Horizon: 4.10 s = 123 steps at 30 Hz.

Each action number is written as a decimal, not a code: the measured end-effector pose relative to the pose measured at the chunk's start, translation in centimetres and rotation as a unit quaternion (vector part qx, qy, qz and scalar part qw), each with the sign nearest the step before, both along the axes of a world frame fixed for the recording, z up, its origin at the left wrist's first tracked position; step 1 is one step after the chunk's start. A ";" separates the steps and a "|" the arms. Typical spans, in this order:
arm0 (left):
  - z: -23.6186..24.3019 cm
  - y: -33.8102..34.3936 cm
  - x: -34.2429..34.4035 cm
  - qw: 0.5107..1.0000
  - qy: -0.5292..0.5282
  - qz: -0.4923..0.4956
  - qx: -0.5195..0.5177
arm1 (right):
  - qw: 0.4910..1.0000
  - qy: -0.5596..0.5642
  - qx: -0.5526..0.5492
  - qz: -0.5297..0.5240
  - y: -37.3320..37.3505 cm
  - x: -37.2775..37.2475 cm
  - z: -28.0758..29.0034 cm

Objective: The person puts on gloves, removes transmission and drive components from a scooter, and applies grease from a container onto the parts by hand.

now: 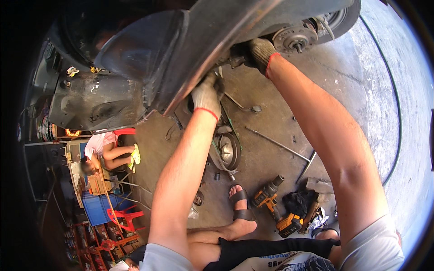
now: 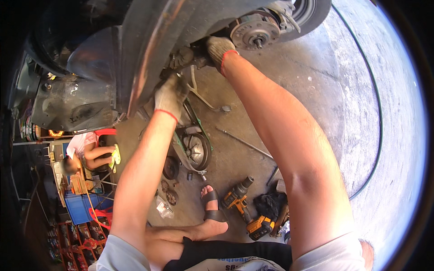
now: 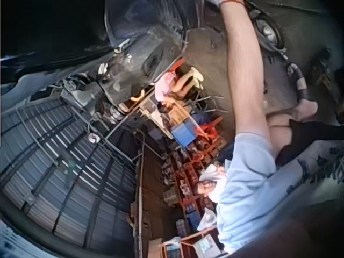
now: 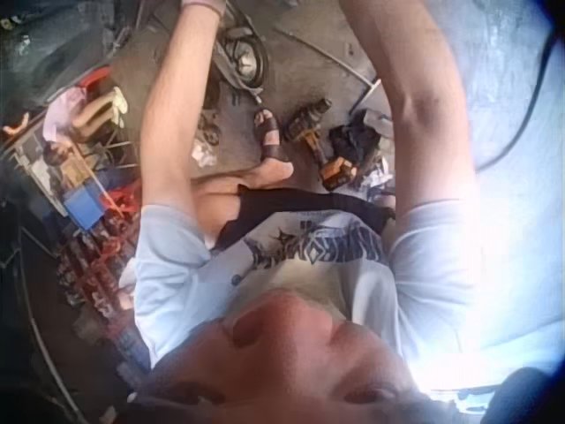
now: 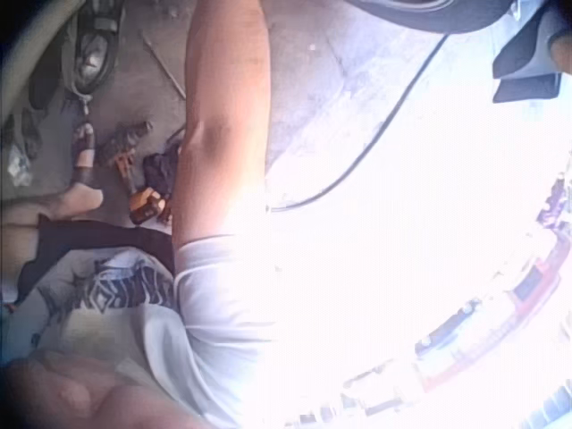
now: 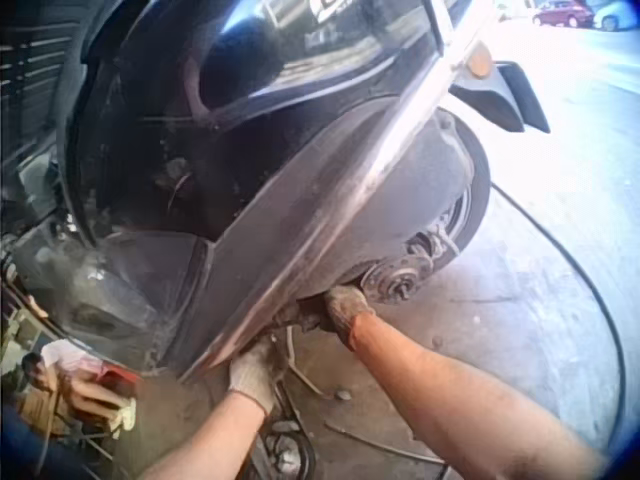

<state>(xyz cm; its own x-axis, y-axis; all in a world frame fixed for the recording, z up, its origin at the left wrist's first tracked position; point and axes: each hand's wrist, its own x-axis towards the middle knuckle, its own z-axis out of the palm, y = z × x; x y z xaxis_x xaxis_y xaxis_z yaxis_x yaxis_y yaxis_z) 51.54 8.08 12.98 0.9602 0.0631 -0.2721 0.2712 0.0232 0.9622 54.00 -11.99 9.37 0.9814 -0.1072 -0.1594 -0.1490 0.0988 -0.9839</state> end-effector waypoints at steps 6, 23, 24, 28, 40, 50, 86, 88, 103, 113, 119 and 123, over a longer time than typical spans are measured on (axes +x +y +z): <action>0.3 -2.5 3.0 0.989 -0.002 0.027 -0.143 | 0.954 -0.100 -0.282 0.019 0.0 1.5 -2.6; -4.8 0.6 11.3 0.992 -0.094 -0.063 -0.062 | 0.967 -0.006 0.240 -0.087 1.3 0.5 0.4; -4.9 1.6 12.4 0.986 -0.064 -0.072 -0.138 | 0.973 -0.001 0.209 -0.098 1.5 0.4 0.9; -5.7 -7.7 5.6 0.996 0.029 0.010 -0.081 | 0.978 0.009 0.128 -0.165 -2.7 0.3 -6.1; -1.4 0.6 5.2 0.995 -0.033 0.032 -0.093 | 0.997 -0.069 -0.002 -0.035 2.9 1.7 -0.8; 5.8 14.1 -11.2 0.777 0.139 -0.439 0.430 | 0.937 -0.209 0.201 0.195 -1.3 3.4 -4.5; -10.8 27.9 -20.6 0.993 0.069 0.039 -0.089 | -0.216 -0.247 -0.943 -0.055 -10.7 3.2 -7.6; -10.0 27.2 -20.7 0.982 0.072 0.027 -0.172 | -0.351 -0.222 -0.905 -0.088 -11.4 3.3 -7.9; 6.0 11.5 -14.2 0.929 0.133 -0.345 0.028 | -0.944 0.164 -0.276 -0.077 -1.6 0.2 -2.1; 2.0 -2.9 -3.5 0.957 -0.077 -0.195 0.200 | -0.978 0.091 0.184 0.042 -1.8 1.0 -4.0; -0.5 -1.1 0.5 0.994 0.032 0.002 -0.100 | -0.870 0.087 0.481 0.063 0.2 -0.3 -0.5; -0.3 -2.5 2.0 0.992 -0.005 -0.001 -0.130 | -0.871 0.031 0.490 -0.010 -0.8 -1.2 0.9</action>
<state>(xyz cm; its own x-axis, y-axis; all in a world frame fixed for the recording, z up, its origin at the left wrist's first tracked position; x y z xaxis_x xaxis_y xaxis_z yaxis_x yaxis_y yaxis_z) 53.52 5.57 12.65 0.9628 -0.0088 -0.2701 0.2624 0.2698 0.9265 52.76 -12.74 10.28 0.9879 -0.1456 0.0526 -0.0854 -0.7957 -0.5997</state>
